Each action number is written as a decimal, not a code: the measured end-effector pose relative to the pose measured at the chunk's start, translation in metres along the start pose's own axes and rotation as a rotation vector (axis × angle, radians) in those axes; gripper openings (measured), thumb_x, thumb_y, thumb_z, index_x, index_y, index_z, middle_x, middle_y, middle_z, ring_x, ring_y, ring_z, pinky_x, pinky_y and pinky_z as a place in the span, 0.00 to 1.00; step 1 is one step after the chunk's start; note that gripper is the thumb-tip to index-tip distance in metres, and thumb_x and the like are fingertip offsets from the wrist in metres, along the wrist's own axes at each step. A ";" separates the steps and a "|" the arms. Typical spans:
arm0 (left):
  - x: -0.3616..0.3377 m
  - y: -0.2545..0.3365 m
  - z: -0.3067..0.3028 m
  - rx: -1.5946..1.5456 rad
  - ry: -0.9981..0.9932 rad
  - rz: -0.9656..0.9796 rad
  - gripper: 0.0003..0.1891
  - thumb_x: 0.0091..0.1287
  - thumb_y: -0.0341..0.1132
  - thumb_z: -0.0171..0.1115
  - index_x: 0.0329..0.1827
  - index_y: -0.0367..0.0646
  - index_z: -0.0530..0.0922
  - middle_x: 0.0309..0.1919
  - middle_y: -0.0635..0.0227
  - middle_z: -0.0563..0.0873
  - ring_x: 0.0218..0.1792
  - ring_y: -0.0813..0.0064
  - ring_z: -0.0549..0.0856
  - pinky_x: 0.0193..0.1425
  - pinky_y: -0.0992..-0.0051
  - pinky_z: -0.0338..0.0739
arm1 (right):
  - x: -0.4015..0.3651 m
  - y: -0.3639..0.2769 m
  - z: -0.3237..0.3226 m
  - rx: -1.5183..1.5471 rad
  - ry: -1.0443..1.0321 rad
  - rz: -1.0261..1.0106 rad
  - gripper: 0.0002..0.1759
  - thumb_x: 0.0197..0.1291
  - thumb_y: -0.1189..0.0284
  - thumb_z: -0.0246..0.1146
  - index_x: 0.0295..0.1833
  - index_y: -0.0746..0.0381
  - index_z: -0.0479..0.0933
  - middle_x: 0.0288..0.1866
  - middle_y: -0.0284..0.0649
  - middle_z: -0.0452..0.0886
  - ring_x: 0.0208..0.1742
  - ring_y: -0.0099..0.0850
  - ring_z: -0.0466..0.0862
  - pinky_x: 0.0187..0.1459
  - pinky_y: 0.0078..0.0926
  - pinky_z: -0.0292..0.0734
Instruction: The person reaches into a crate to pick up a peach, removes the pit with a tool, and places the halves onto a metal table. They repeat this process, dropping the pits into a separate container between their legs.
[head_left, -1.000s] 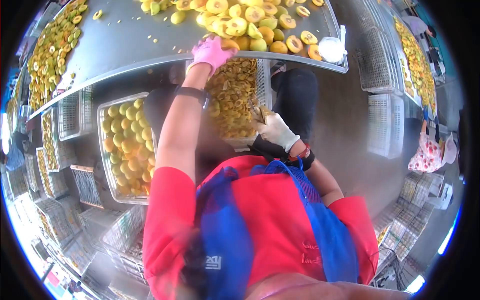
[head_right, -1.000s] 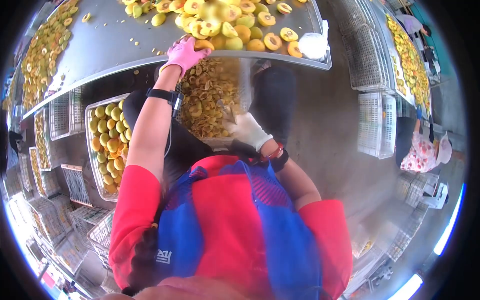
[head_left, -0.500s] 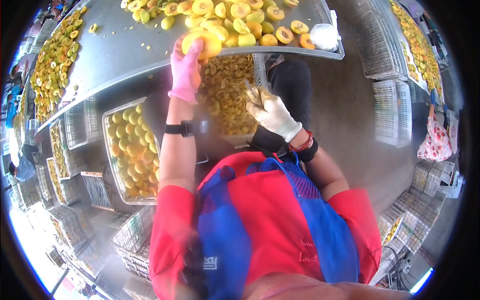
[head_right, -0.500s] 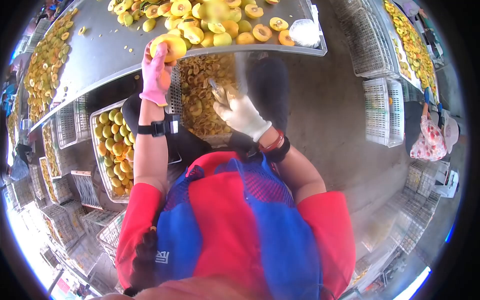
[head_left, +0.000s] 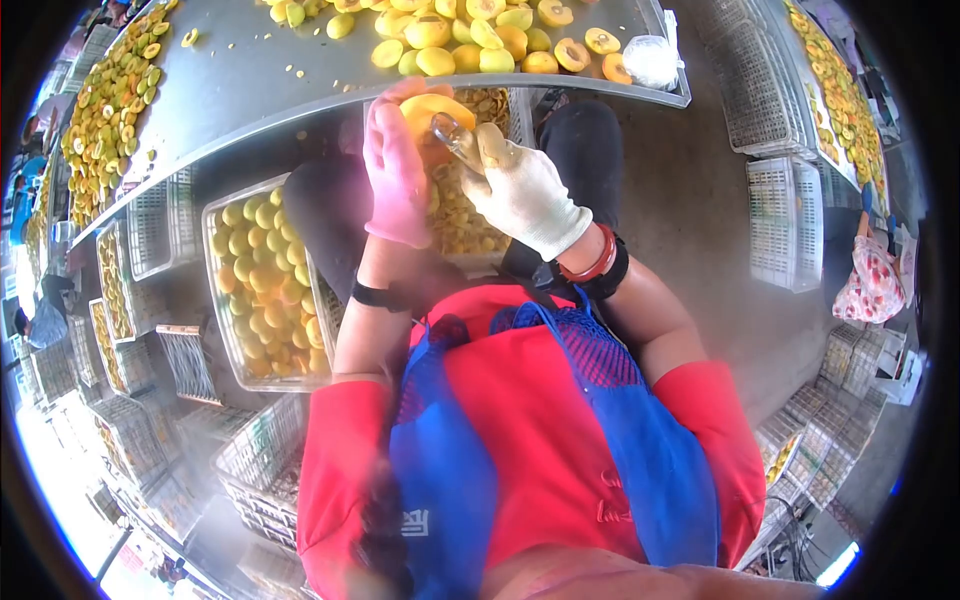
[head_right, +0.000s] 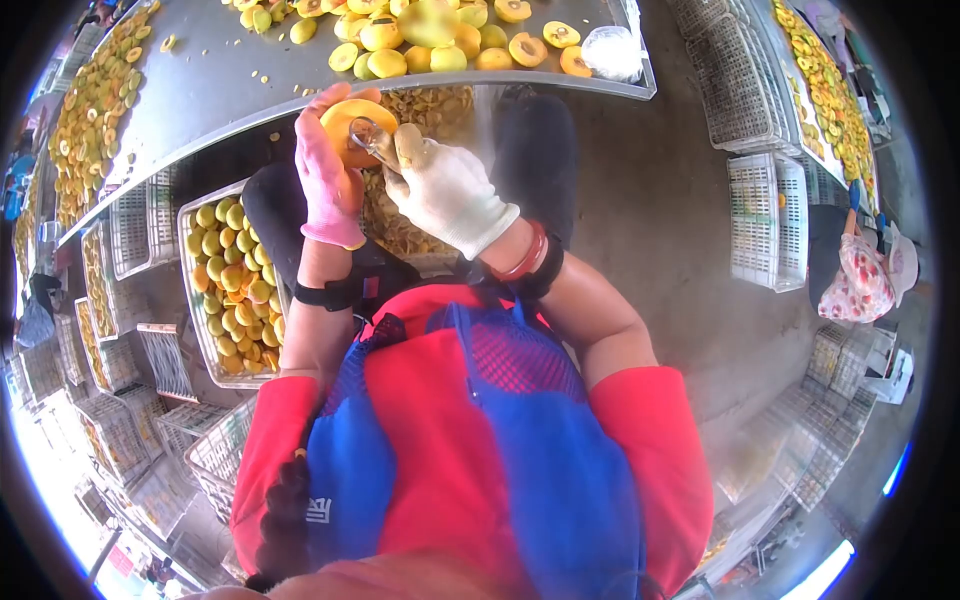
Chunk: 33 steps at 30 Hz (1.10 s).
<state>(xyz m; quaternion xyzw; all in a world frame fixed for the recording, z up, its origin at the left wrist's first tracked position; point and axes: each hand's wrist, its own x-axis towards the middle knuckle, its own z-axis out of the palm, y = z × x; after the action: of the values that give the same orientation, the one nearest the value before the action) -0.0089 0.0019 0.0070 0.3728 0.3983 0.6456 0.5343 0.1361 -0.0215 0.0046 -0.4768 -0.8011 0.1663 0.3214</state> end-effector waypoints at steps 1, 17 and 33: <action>-0.001 -0.001 0.000 0.004 -0.007 0.028 0.25 0.79 0.48 0.41 0.60 0.34 0.75 0.49 0.52 0.87 0.49 0.64 0.85 0.58 0.70 0.79 | -0.003 0.003 0.004 -0.008 0.015 -0.006 0.18 0.56 0.70 0.66 0.47 0.63 0.66 0.26 0.49 0.80 0.28 0.51 0.83 0.28 0.48 0.76; -0.005 -0.022 0.004 0.210 0.118 0.046 0.30 0.79 0.56 0.47 0.48 0.31 0.80 0.35 0.57 0.88 0.35 0.72 0.86 0.45 0.74 0.81 | -0.022 0.008 0.019 0.138 -0.186 0.095 0.19 0.57 0.75 0.63 0.53 0.71 0.69 0.33 0.55 0.79 0.32 0.56 0.82 0.31 0.47 0.77; -0.011 -0.030 -0.007 0.182 -0.015 0.108 0.20 0.80 0.44 0.49 0.47 0.34 0.82 0.35 0.62 0.88 0.35 0.77 0.86 0.42 0.77 0.81 | -0.030 0.016 0.034 0.731 -0.233 0.068 0.06 0.67 0.70 0.59 0.42 0.61 0.76 0.27 0.36 0.78 0.21 0.25 0.75 0.23 0.25 0.68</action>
<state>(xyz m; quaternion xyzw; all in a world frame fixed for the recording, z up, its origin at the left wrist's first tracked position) -0.0020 -0.0067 -0.0236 0.4458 0.4306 0.6318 0.4655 0.1339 -0.0381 -0.0398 -0.3350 -0.7036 0.5046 0.3716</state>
